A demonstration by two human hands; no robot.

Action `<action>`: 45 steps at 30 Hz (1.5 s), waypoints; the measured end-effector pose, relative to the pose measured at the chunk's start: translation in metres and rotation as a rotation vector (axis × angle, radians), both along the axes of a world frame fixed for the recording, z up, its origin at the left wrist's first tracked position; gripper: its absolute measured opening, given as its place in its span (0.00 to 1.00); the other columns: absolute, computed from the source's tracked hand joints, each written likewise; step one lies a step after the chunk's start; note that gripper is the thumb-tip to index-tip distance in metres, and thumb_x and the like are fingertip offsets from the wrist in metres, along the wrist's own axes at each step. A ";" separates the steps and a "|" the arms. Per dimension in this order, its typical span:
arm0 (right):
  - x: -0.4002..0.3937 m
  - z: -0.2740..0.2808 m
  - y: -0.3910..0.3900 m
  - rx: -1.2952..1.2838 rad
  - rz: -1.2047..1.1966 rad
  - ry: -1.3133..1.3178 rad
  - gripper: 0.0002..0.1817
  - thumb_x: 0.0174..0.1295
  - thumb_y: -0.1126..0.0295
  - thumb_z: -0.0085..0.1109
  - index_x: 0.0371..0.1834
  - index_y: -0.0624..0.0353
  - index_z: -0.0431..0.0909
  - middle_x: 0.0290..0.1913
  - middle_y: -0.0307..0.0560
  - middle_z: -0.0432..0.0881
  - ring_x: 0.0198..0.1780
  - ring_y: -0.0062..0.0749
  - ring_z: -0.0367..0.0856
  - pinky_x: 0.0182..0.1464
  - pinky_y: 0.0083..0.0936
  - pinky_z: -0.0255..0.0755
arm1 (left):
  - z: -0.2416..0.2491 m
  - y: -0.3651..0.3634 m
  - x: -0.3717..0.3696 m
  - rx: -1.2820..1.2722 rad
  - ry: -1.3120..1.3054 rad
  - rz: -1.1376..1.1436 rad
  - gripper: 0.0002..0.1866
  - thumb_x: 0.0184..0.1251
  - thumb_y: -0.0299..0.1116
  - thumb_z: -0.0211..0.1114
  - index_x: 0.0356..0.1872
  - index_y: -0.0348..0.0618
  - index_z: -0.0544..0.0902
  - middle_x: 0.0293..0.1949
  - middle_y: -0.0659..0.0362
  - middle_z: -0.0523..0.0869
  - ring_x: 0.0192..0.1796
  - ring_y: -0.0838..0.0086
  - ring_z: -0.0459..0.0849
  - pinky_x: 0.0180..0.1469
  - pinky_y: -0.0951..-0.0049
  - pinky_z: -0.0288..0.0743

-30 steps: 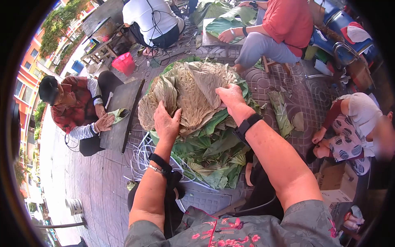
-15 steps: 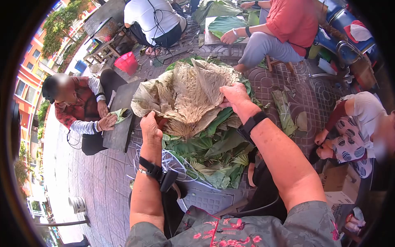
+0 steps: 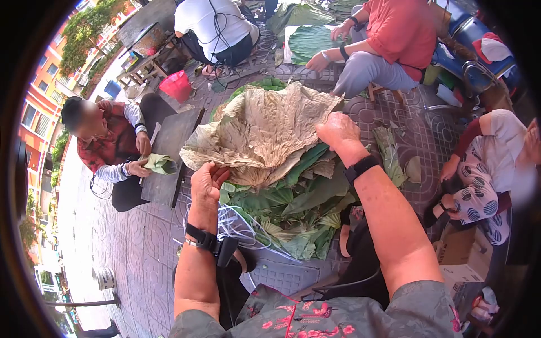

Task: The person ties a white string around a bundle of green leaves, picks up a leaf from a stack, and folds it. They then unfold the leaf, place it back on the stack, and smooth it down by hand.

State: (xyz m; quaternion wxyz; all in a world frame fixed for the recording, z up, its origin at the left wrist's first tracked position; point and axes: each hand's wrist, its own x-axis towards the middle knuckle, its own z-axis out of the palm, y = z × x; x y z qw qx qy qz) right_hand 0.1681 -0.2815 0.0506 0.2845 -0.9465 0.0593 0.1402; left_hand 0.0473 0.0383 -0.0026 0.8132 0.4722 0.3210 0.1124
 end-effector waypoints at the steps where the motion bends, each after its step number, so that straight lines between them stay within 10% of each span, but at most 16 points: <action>1: -0.002 0.002 0.000 -0.050 0.035 -0.002 0.17 0.56 0.59 0.58 0.36 0.65 0.81 0.31 0.52 0.87 0.27 0.39 0.87 0.45 0.36 0.81 | 0.000 -0.001 -0.001 -0.001 0.003 -0.005 0.12 0.63 0.25 0.57 0.46 0.33 0.75 0.38 0.50 0.85 0.35 0.61 0.88 0.38 0.63 0.87; 11: -0.017 0.005 0.025 -0.281 0.078 -0.269 0.33 0.55 0.56 0.67 0.61 0.64 0.71 0.53 0.64 0.81 0.60 0.55 0.78 0.61 0.46 0.71 | 0.011 -0.014 0.000 -0.119 -0.052 -0.230 0.18 0.71 0.30 0.56 0.58 0.31 0.72 0.53 0.44 0.82 0.53 0.57 0.85 0.51 0.61 0.84; 15: -0.019 -0.011 0.030 -0.382 0.264 -0.821 0.39 0.58 0.58 0.66 0.70 0.63 0.64 0.70 0.65 0.64 0.73 0.53 0.61 0.73 0.50 0.55 | 0.028 -0.017 -0.002 -0.143 -0.035 -0.167 0.21 0.71 0.34 0.57 0.60 0.33 0.70 0.54 0.45 0.82 0.53 0.59 0.85 0.50 0.61 0.84; 23: -0.051 -0.042 0.067 -0.077 0.712 -0.566 0.39 0.62 0.44 0.60 0.71 0.56 0.66 0.73 0.63 0.62 0.76 0.59 0.57 0.74 0.53 0.52 | 0.002 -0.008 -0.001 0.166 0.109 -0.136 0.15 0.68 0.33 0.60 0.51 0.37 0.73 0.51 0.48 0.81 0.51 0.61 0.84 0.46 0.60 0.81; 26: -0.049 -0.048 0.068 -0.113 0.763 -0.583 0.38 0.63 0.43 0.58 0.70 0.57 0.68 0.73 0.66 0.63 0.74 0.61 0.59 0.72 0.54 0.55 | 0.020 -0.031 -0.001 1.280 0.075 0.206 0.16 0.64 0.29 0.62 0.50 0.35 0.74 0.49 0.49 0.81 0.53 0.60 0.82 0.53 0.60 0.77; 30: -0.049 -0.042 0.068 -0.094 0.771 -0.557 0.38 0.62 0.43 0.60 0.69 0.57 0.69 0.72 0.66 0.63 0.74 0.62 0.59 0.72 0.53 0.55 | 0.031 -0.041 0.011 1.898 -0.186 -0.013 0.23 0.63 0.28 0.64 0.59 0.36 0.73 0.56 0.46 0.79 0.64 0.56 0.74 0.67 0.60 0.64; 35: -0.048 -0.040 0.069 -0.076 0.777 -0.551 0.39 0.59 0.45 0.63 0.68 0.58 0.70 0.72 0.67 0.63 0.73 0.63 0.60 0.72 0.52 0.56 | -0.024 -0.045 0.028 1.861 0.196 -0.303 0.39 0.66 0.61 0.55 0.68 0.40 0.70 0.68 0.43 0.71 0.70 0.50 0.67 0.72 0.49 0.54; 42: -0.045 -0.040 0.069 -0.053 0.772 -0.539 0.39 0.57 0.46 0.64 0.67 0.59 0.71 0.71 0.67 0.65 0.73 0.62 0.62 0.72 0.51 0.57 | 0.002 -0.061 0.043 1.752 -0.030 -0.025 0.36 0.69 0.56 0.55 0.70 0.41 0.67 0.70 0.41 0.66 0.74 0.49 0.61 0.70 0.36 0.51; 45: -0.040 -0.033 0.066 0.037 0.753 -0.552 0.39 0.56 0.48 0.66 0.67 0.61 0.71 0.71 0.66 0.65 0.72 0.60 0.63 0.72 0.48 0.57 | -0.008 -0.064 0.042 1.743 0.159 -0.323 0.38 0.71 0.59 0.51 0.73 0.43 0.63 0.74 0.43 0.61 0.77 0.50 0.56 0.74 0.38 0.45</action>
